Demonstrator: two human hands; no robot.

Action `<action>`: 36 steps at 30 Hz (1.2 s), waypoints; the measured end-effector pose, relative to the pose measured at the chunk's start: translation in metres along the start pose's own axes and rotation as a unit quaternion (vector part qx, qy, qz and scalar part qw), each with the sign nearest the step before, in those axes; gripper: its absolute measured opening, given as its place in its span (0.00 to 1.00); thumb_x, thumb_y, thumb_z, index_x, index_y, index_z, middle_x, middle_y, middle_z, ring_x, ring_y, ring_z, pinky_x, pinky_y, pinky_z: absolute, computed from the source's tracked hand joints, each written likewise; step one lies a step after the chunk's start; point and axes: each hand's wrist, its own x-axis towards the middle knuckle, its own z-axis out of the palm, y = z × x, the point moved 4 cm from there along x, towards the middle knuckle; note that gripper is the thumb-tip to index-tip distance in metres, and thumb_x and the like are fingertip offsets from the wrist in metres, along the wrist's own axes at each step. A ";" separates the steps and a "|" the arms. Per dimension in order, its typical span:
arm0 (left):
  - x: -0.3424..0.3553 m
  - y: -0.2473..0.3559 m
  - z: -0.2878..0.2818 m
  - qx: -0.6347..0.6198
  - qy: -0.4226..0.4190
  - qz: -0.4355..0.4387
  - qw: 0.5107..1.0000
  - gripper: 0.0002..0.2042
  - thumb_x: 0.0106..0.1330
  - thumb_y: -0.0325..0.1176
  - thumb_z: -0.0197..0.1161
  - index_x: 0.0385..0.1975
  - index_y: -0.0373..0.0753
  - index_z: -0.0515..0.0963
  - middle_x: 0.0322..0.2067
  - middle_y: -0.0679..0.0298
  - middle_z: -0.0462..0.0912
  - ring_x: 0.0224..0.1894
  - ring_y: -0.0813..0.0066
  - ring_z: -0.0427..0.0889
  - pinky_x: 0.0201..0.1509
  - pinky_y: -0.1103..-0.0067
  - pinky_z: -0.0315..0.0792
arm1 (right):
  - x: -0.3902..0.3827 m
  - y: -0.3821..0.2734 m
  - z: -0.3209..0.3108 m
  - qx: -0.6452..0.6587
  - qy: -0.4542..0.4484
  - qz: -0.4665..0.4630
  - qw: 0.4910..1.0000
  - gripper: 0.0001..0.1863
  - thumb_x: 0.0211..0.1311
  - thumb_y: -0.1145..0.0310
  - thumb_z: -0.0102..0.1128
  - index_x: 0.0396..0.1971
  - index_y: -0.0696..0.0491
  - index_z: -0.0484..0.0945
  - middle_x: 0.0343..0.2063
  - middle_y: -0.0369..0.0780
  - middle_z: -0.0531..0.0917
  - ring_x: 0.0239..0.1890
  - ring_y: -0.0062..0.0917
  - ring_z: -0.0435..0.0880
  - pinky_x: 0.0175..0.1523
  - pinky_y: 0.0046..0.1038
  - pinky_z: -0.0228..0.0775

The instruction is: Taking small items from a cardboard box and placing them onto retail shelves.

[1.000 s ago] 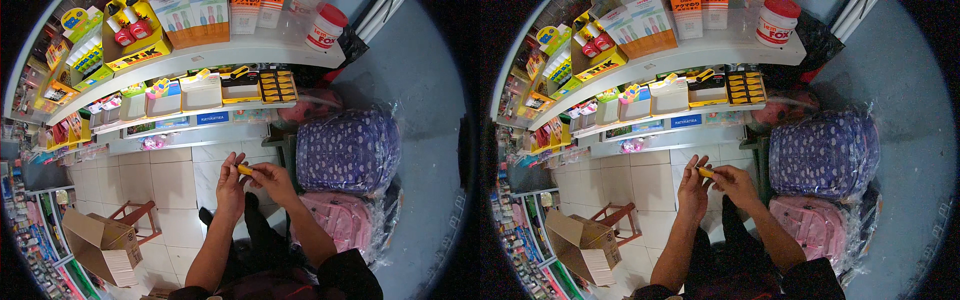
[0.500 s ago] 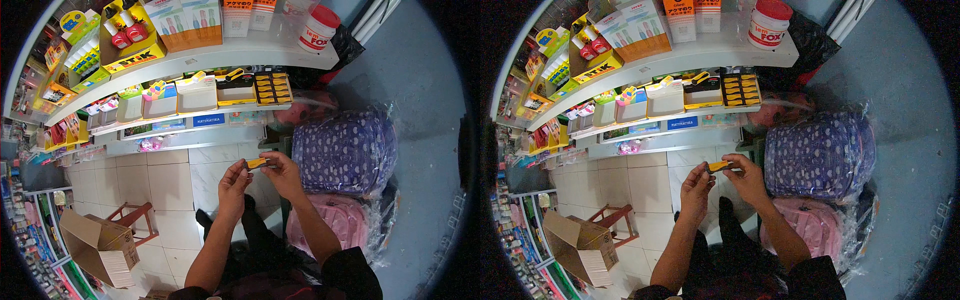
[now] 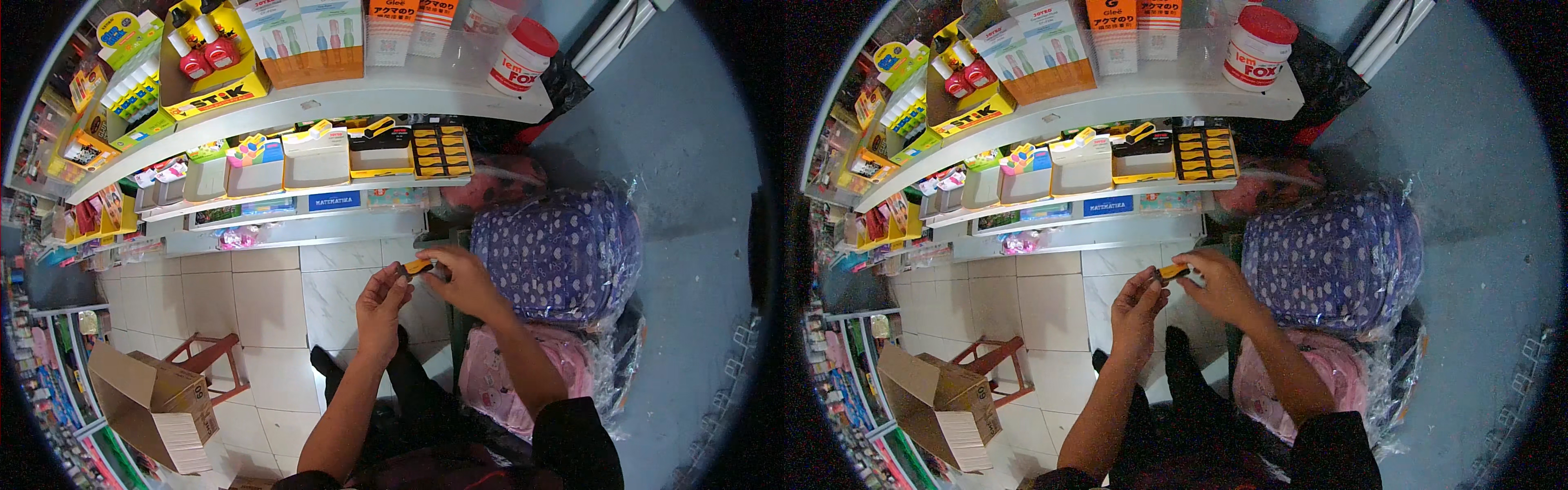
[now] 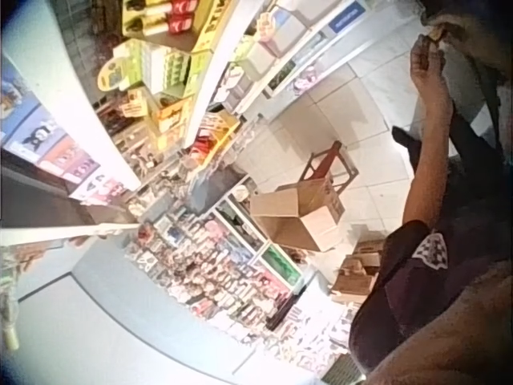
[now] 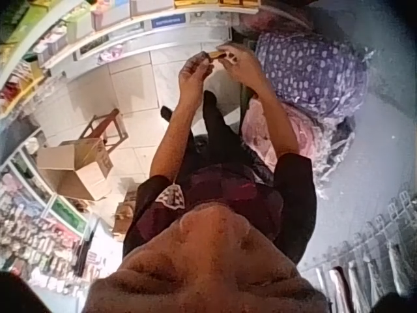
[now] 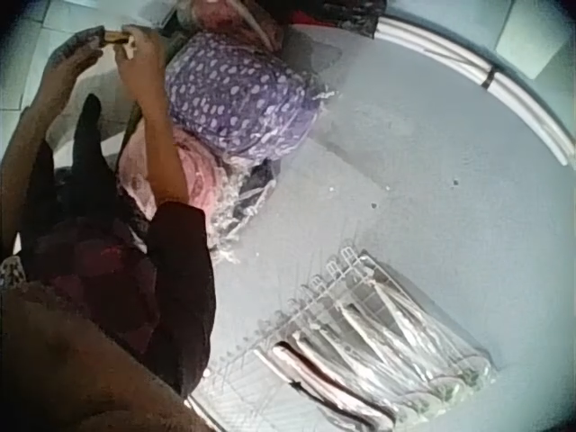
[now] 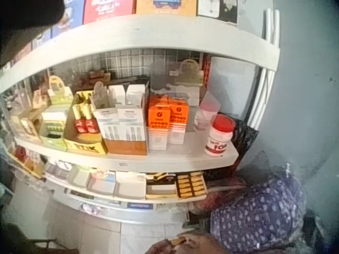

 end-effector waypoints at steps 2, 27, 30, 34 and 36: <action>-0.003 0.002 0.002 0.013 -0.005 0.011 1.000 0.17 0.67 0.33 0.64 0.53 0.37 0.74 0.41 0.65 0.81 0.41 0.78 0.79 0.48 0.80 0.72 | 0.016 0.018 -0.012 -0.050 0.029 -0.049 0.997 0.18 0.54 0.73 0.67 0.46 0.56 0.78 0.43 0.46 0.81 0.44 0.38 0.82 0.50 0.35 0.74; -0.067 -0.074 -0.092 0.066 0.045 -0.106 0.991 0.16 0.67 0.32 0.62 0.52 0.35 0.74 0.43 0.62 0.80 0.43 0.74 0.79 0.51 0.76 0.73 | 0.202 0.068 -0.057 -0.273 0.227 -0.023 0.935 0.16 0.56 0.64 0.66 0.44 0.50 0.79 0.44 0.45 0.80 0.48 0.41 0.80 0.53 0.40 0.73; -0.068 -0.077 -0.098 0.069 0.047 -0.104 0.991 0.16 0.67 0.32 0.63 0.52 0.35 0.74 0.43 0.61 0.80 0.44 0.73 0.79 0.52 0.75 0.73 | 0.200 0.075 -0.050 -0.301 0.211 0.033 0.929 0.14 0.56 0.67 0.64 0.43 0.50 0.79 0.44 0.45 0.80 0.47 0.41 0.80 0.53 0.39 0.73; -0.071 -0.081 -0.109 0.061 0.062 -0.108 0.990 0.17 0.67 0.33 0.63 0.53 0.34 0.73 0.44 0.60 0.80 0.46 0.72 0.79 0.52 0.74 0.73 | 0.193 0.077 -0.046 -0.362 0.197 -0.035 0.910 0.10 0.57 0.72 0.60 0.40 0.51 0.81 0.43 0.44 0.81 0.42 0.42 0.80 0.50 0.38 0.74; -0.071 -0.078 -0.110 0.069 0.066 -0.109 0.990 0.18 0.67 0.33 0.63 0.53 0.34 0.73 0.44 0.60 0.80 0.46 0.72 0.79 0.52 0.74 0.73 | 0.192 0.079 -0.048 -0.347 0.233 -0.079 0.905 0.11 0.58 0.73 0.58 0.41 0.52 0.81 0.44 0.43 0.81 0.43 0.42 0.80 0.50 0.37 0.74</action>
